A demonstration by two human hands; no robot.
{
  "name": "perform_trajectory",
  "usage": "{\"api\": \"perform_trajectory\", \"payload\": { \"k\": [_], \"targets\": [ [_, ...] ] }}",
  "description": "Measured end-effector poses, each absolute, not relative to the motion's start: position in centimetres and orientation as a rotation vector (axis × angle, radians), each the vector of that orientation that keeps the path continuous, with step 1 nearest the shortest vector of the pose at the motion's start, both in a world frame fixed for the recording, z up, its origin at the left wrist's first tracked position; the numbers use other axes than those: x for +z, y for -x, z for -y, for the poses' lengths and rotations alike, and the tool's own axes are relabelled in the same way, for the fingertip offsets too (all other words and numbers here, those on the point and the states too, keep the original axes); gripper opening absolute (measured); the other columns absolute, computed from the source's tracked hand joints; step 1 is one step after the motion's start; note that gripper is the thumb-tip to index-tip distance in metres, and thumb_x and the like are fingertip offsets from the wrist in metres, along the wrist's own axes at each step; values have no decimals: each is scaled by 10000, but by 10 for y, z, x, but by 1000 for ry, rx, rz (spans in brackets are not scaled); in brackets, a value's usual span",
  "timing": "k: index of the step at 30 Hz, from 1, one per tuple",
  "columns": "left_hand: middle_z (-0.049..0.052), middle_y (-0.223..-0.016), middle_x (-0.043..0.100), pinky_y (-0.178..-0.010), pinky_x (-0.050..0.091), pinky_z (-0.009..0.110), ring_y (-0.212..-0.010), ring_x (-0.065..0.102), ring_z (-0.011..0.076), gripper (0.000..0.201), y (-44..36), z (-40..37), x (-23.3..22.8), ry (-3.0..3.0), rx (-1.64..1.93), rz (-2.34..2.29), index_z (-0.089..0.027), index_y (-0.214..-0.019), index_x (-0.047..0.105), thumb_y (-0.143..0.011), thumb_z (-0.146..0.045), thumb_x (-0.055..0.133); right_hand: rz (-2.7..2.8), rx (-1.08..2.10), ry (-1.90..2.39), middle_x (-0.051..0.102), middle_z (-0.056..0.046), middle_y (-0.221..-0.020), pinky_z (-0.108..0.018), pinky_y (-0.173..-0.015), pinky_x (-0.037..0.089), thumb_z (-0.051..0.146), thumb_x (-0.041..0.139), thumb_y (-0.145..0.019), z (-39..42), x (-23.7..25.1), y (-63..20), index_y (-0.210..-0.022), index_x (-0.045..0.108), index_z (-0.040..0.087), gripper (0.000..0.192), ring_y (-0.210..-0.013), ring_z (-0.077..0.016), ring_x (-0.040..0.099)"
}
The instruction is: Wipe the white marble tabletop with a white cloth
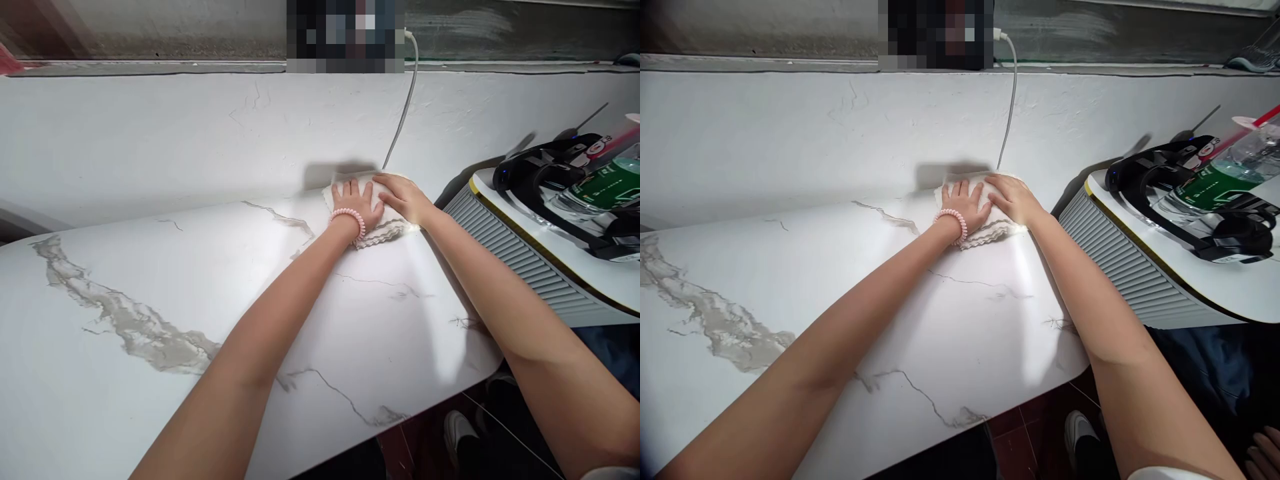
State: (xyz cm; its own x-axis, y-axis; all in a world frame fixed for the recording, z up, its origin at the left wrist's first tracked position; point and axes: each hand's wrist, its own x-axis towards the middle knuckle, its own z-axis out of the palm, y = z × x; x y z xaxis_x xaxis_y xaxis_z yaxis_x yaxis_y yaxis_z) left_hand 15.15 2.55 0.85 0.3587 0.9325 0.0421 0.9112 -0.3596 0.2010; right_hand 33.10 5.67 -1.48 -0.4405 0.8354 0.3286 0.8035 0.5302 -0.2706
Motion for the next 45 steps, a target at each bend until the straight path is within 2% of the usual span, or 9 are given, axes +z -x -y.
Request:
{"api": "perform_trajectory", "payload": {
  "k": [7, 15, 23, 27, 36, 39, 45],
  "targets": [
    [139, -1636, 196, -1201, 55, 553, -1505, 148, 317, 699, -157, 17, 10, -2520, 202, -1603, -158, -1554, 242, -965, -535, 223, 2335, 64, 1407, 453, -111, -1515, -559, -1164, 278, 656, 228, -960, 1, -14, -342, -1453, 450, 220, 694, -1414, -314, 380],
    [116, -1622, 255, -1211, 66, 573, -1502, 165, 324, 685, -173, 108, 6, -2518, 278, -1557, -161, -1545, 278, -962, -516, 230, 2367, 52, 1461, 417, -59, -1545, -590, -1156, 293, 591, 264, -988, 103, -5, -359, -1496, 370, 319, 586, -1430, -305, 366],
    [197, -1593, 287, -1193, 136, 610, -1485, 204, 367, 675, -168, 179, 6, -2577, 355, -1439, -102, -1528, 304, -975, -487, 284, 2352, 49, 1485, 386, -28, -1563, -583, -1170, 291, 533, 283, -1003, 179, -2, -357, -1517, 289, 382, 536, -1438, -288, 359],
    [235, -1582, 286, -1185, 162, 613, -1476, 225, 378, 678, -157, 190, 5, -2612, 395, -1403, -75, -1523, 298, -976, -475, 308, 2353, 4, 1502, 394, -40, -1554, -588, -1164, 292, 528, 277, -1003, 190, -3, -345, -1520, 279, 380, 537, -1430, -293, 368],
    [202, -1601, 254, -1190, 138, 634, -1488, 180, 378, 673, -100, 210, 6, -2602, 308, -1414, -108, -1537, 284, -987, -494, 265, 2399, -37, 1421, 409, -90, -1532, -604, -1133, 328, 465, 305, -1011, 207, -3, -286, -1522, 256, 337, 529, -1407, -306, 389],
    [194, -1610, 235, -1195, 116, 628, -1492, 154, 377, 670, -84, 207, 13, -2556, 257, -1403, -121, -1536, 294, -985, -502, 262, 2402, -20, 1412, 432, -104, -1513, -602, -1117, 341, 441, 329, -1010, 202, -2, -271, -1494, 317, 301, 504, -1393, -310, 403],
    [175, -1606, 266, -1198, 99, 612, -1493, 164, 364, 582, -79, 157, 23, -2391, 171, -1572, -131, -1501, 365, -984, -380, 269, 2370, -6, 1344, 521, -133, -1428, -553, -1096, 367, 473, 342, -996, 149, -4, -254, -1371, 487, 216, 477, -1338, -307, 459]
  ]
}}
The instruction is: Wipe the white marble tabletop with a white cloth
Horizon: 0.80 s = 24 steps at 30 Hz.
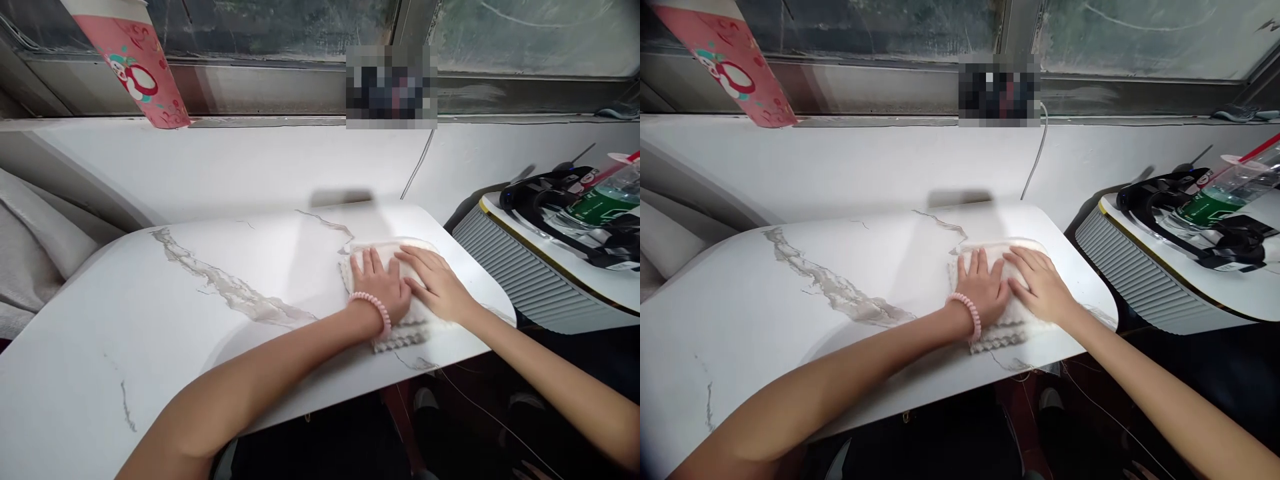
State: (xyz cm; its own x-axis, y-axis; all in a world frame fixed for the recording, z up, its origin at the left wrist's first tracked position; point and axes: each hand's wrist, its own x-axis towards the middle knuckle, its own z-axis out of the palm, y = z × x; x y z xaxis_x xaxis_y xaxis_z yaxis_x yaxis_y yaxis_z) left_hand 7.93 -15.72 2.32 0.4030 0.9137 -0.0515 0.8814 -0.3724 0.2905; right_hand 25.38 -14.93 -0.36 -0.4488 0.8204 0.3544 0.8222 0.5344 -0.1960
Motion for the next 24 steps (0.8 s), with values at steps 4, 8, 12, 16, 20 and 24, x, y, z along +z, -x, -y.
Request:
{"api": "perform_trajectory", "payload": {
  "k": [4, 8, 12, 16, 20, 24],
  "targets": [
    [145, -1610, 276, -1214, 93, 561, -1497, 195, 308, 572, -75, 103, 15, -2382, 270, -1701, -155, -1501, 364, -984, -373, 250, 2339, 1, 1357, 514, -146, -1437, -536, -1108, 350, 485, 341, -985, 94, -7, -240, -1358, 513, 192, 504, -1344, -310, 451],
    [132, -1609, 284, -1220, 99, 526, -1493, 222, 272, 585, -68, 52, 8, -2374, 326, -1756, -155, -1509, 346, -979, -383, 248, 2336, 6, 1379, 502, -142, -1454, -519, -1119, 334, 466, 363, -972, 40, -9, -232, -1363, 515, 187, 504, -1350, -303, 444],
    [132, -1601, 302, -1219, 96, 527, -1486, 235, 268, 582, -65, 15, 7, -2365, 339, -1779, -152, -1499, 357, -977, -384, 246, 2369, 26, 1379, 487, -123, -1476, -501, -1132, 315, 445, 370, -966, -2, -10, -228, -1380, 503, 188, 505, -1364, -291, 426],
    [139, -1561, 371, -1218, 106, 526, -1459, 288, 257, 551, -59, -11, 8, -2376, 397, -1768, -157, -1463, 402, -975, -365, 253, 2358, 7, 1422, 492, -119, -1473, -482, -1134, 311, 422, 368, -963, -30, -10, -221, -1385, 504, 174, 508, -1359, -289, 427],
    [130, -1513, 432, -1214, 126, 523, -1431, 323, 243, 516, -53, -26, 7, -2375, 442, -1745, -171, -1421, 442, -969, -349, 268, 2353, -19, 1459, 514, -115, -1450, -478, -1122, 322, 392, 371, -955, -45, -9, -212, -1388, 501, 170, 503, -1349, -292, 435],
    [128, -1509, 431, -1212, 124, 523, -1425, 326, 245, 511, -50, -29, 5, -2379, 466, -1736, -173, -1417, 443, -967, -344, 272, 2346, -32, 1472, 519, -119, -1443, -475, -1117, 327, 392, 370, -952, -46, -8, -209, -1384, 499, 170, 503, -1347, -295, 436]
  ]
}}
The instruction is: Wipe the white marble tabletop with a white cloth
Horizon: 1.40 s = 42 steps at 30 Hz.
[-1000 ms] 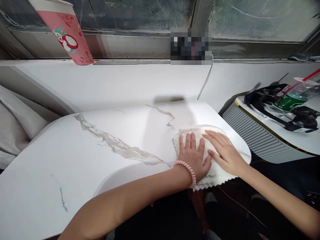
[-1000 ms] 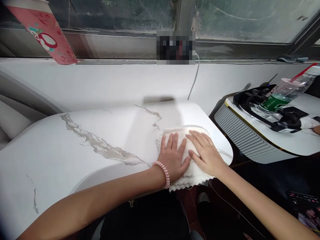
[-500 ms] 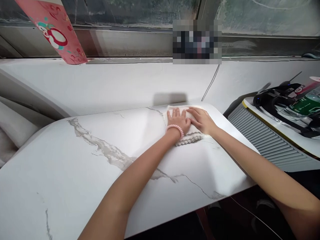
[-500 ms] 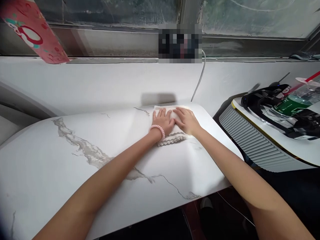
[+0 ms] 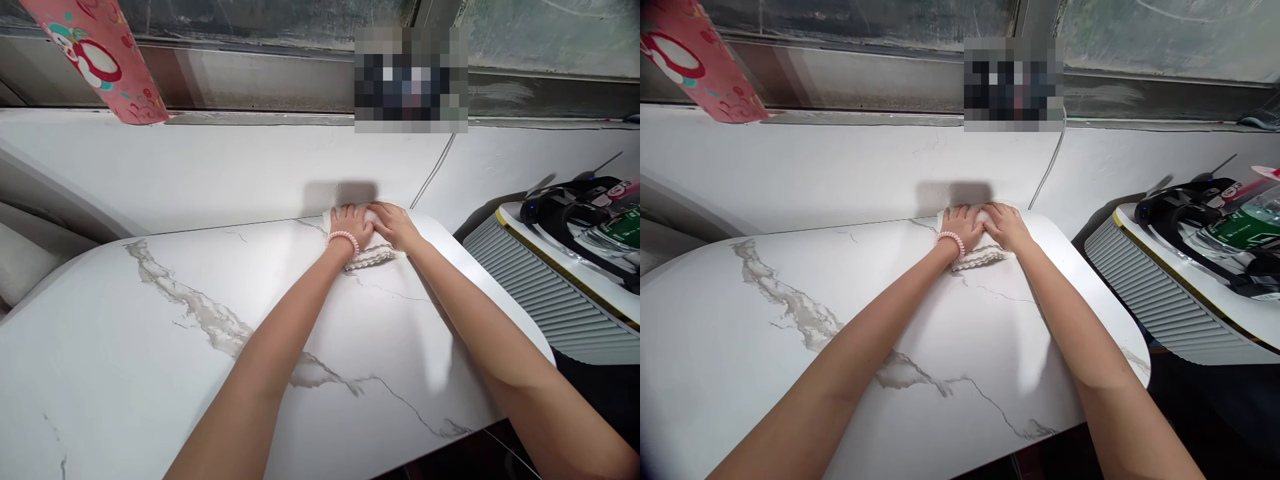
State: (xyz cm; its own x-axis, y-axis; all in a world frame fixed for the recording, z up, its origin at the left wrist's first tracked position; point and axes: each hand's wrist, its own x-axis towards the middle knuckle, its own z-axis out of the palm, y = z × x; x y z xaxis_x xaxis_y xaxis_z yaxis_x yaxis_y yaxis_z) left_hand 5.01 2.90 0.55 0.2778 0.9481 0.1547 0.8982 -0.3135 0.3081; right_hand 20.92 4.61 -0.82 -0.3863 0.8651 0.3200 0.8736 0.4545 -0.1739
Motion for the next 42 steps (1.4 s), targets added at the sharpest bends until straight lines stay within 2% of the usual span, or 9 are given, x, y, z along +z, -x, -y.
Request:
{"api": "perform_trajectory", "payload": {
  "k": [6, 14, 19, 26, 34, 42],
  "targets": [
    [112, -1526, 416, -1212, 122, 520, -1440, 304, 237, 513, -42, -22, 6, -2395, 446, -1716, -188, -1420, 445, -974, -366, 266, 2324, -63, 1482, 509, -124, -1455, -473, -1116, 327, 387, 343, -962, -37, -12, -202, -1374, 499, 170, 491, -1357, -283, 430],
    [87, -1572, 371, -1217, 127, 491, -1463, 286, 219, 538, 7, -3, 5, -2344, 406, -1840, -223, -1468, 399, -975, -395, 268, 2350, -38, 1500, 478, -119, -1487, -443, -1133, 290, 364, 327, -970, -22, -13, -148, -1409, 482, 153, 512, -1374, -275, 399],
    [100, -1600, 318, -1216, 113, 494, -1481, 253, 216, 563, 19, 27, 7, -2310, 365, -1912, -200, -1488, 374, -983, -409, 243, 2401, -4, 1465, 439, -104, -1524, -446, -1159, 268, 371, 332, -985, 2, -8, -134, -1433, 458, 151, 515, -1404, -263, 378],
    [133, -1597, 311, -1209, 125, 537, -1485, 246, 259, 565, 9, 91, 7, -2368, 327, -1903, -168, -1493, 377, -985, -392, 269, 2433, -40, 1377, 444, -114, -1522, -496, -1154, 294, 388, 332, -990, 68, -10, -151, -1429, 459, 188, 499, -1410, -267, 389],
    [177, -1586, 311, -1195, 155, 599, -1478, 243, 339, 589, 10, 198, 3, -2497, 305, -1807, -141, -1505, 369, -987, -408, 284, 2428, -23, 1342, 403, -120, -1547, -516, -1195, 254, 411, 282, -1011, 184, -11, -156, -1476, 411, 162, 543, -1456, -259, 319],
    [162, -1560, 369, -1182, 226, 596, -1459, 298, 331, 572, 20, 226, 4, -2550, 324, -1815, -165, -1492, 401, -968, -386, 344, 2379, -39, 1332, 459, -129, -1505, -549, -1175, 297, 384, 323, -982, 212, -10, -144, -1450, 452, 187, 523, -1415, -274, 392]
  ]
}}
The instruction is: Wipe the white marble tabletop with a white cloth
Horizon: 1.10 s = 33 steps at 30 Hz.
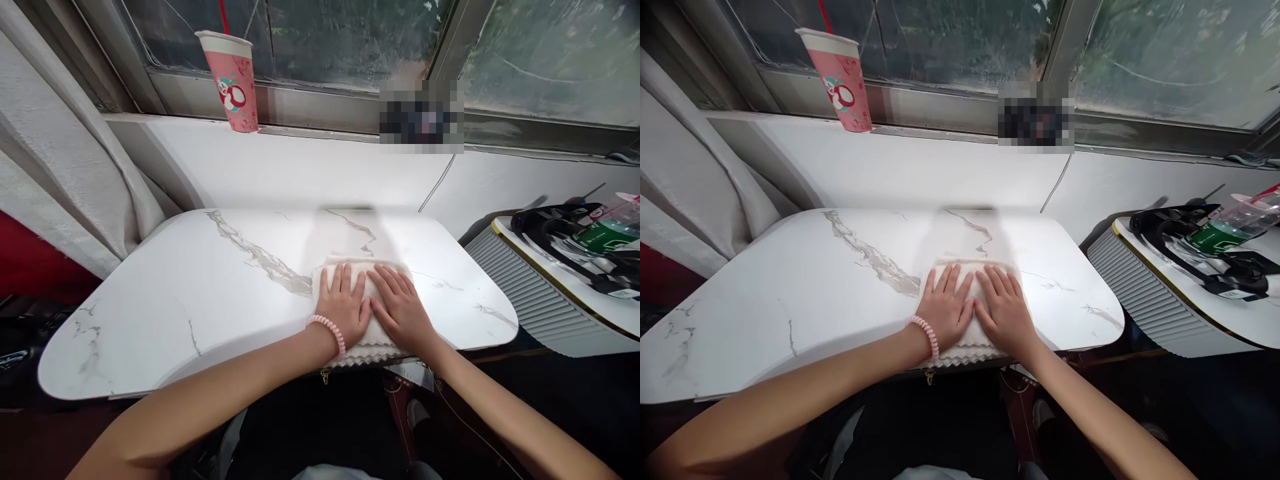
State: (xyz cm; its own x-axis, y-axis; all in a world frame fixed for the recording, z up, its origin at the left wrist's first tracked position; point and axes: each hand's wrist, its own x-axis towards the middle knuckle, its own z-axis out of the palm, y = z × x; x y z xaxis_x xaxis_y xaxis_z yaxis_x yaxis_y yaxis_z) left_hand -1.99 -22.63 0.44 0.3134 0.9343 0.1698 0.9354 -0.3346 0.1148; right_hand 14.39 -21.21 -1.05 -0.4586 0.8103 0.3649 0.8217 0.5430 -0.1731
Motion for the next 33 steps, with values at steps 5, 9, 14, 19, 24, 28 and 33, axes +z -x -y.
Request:
{"api": "perform_trajectory", "payload": {
  "k": [5, 9, 14, 19, 24, 28, 33],
  "targets": [
    [174, -1546, 387, -1180, 246, 588, -1451, 317, 333, 569, 42, 242, 0, 2511, -355, 1789, -156, -1479, 430, -960, -376, 355, 2389, -33, 1295, 447, -136, -1511, -569, -1171, 291, 357, 351, -968, 227, -9, -122, -1476, 420, 187, 541, -1425, -293, 371],
    [145, -1540, 409, -1181, 256, 570, -1445, 338, 314, 552, 66, 244, -2, 2459, -378, 1815, -193, -1465, 457, -952, -377, 371, 2421, 5, 1273, 463, -142, -1497, -578, -1167, 282, 354, 370, -956, 225, -6, -99, -1465, 438, 186, 540, -1407, -304, 388],
    [135, -1549, 403, -1180, 247, 570, -1448, 332, 309, 552, 90, 223, 2, 2439, -275, 1896, -203, -1465, 453, -967, -402, 322, 2471, 47, 1263, 459, -147, -1499, -514, -1199, 238, 374, 360, -966, 199, -1, -75, -1412, 491, 129, 526, -1411, -287, 370],
    [144, -1573, 357, -1191, 203, 564, -1466, 292, 298, 551, 101, 177, 6, 2434, -217, 1974, -183, -1477, 415, -977, -384, 302, 2459, 66, 1246, 483, -128, -1479, -503, -1179, 247, 372, 364, -961, 149, -3, -61, -1391, 499, 172, 493, -1385, -286, 393],
    [126, -1575, 358, -1201, 168, 536, -1469, 280, 265, 535, 114, 117, 5, 2456, -250, 1977, -205, -1470, 407, -980, -388, 297, 2412, 47, 1322, 477, -144, -1477, -511, -1155, 251, 347, 352, -952, 94, -8, -45, -1369, 512, 156, 486, -1376, -303, 391],
    [110, -1568, 372, -1204, 162, 512, -1462, 291, 243, 525, 122, 78, 6, 2456, -290, 1990, -219, -1462, 412, -975, -385, 305, 2370, 52, 1334, 492, -132, -1467, -522, -1143, 255, 345, 350, -944, 57, -10, -33, -1360, 516, 186, 476, -1366, -304, 397],
    [99, -1563, 380, -1205, 160, 500, -1456, 300, 234, 515, 131, 49, 7, 2434, -322, 2035, -225, -1455, 421, -976, -369, 300, 2357, 71, 1368, 487, -138, -1467, -501, -1142, 256, 328, 341, -939, 26, -10, -21, -1356, 518, 168, 480, -1368, -297, 392]
  ]
}}
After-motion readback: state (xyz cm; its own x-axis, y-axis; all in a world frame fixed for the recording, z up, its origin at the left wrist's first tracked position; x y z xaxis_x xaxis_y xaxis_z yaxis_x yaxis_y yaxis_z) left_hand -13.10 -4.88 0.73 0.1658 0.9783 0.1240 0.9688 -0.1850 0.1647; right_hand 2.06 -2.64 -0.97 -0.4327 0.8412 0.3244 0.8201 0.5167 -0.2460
